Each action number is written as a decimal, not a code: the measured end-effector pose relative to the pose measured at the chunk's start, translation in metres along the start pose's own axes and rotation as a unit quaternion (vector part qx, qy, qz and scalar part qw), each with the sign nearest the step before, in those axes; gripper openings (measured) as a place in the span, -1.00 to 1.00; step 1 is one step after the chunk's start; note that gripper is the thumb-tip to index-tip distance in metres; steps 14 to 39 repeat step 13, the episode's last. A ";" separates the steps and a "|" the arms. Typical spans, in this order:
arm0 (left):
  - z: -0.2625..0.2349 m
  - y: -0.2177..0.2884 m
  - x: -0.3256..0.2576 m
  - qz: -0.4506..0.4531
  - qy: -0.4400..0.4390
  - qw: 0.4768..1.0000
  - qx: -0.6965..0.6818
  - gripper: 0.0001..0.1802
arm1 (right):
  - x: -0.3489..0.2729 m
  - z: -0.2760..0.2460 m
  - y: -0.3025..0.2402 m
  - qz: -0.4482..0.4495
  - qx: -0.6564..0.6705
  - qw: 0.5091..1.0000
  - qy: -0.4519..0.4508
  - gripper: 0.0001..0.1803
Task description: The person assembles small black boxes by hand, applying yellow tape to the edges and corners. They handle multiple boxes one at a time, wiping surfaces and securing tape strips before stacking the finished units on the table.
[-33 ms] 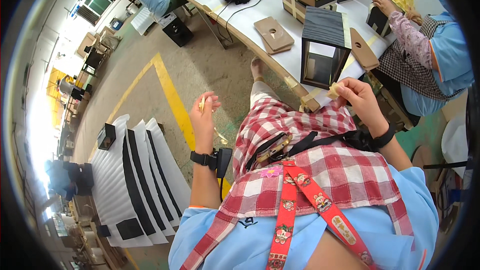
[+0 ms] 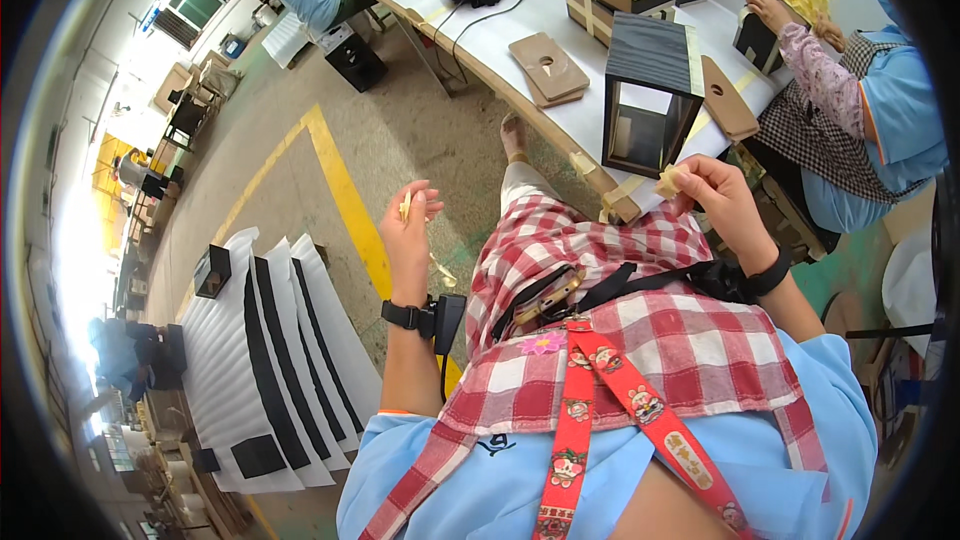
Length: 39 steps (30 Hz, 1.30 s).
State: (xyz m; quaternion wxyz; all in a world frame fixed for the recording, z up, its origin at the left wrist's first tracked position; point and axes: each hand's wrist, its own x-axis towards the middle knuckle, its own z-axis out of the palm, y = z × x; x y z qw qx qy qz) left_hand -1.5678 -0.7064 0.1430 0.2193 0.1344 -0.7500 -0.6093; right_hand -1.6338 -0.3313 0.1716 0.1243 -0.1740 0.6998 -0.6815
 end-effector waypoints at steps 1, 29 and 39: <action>0.001 0.000 0.000 0.005 -0.002 1.000 -0.007 -0.73 | -0.001 0.001 0.001 -0.004 -0.004 1.000 0.001 -0.78; 0.004 0.004 0.002 0.003 -0.009 1.000 -0.018 -0.73 | 0.005 0.007 0.003 -0.004 -0.006 1.000 -0.027 -0.80; 0.004 0.004 0.002 0.003 -0.009 1.000 -0.018 -0.73 | 0.005 0.007 0.003 -0.004 -0.006 1.000 -0.027 -0.80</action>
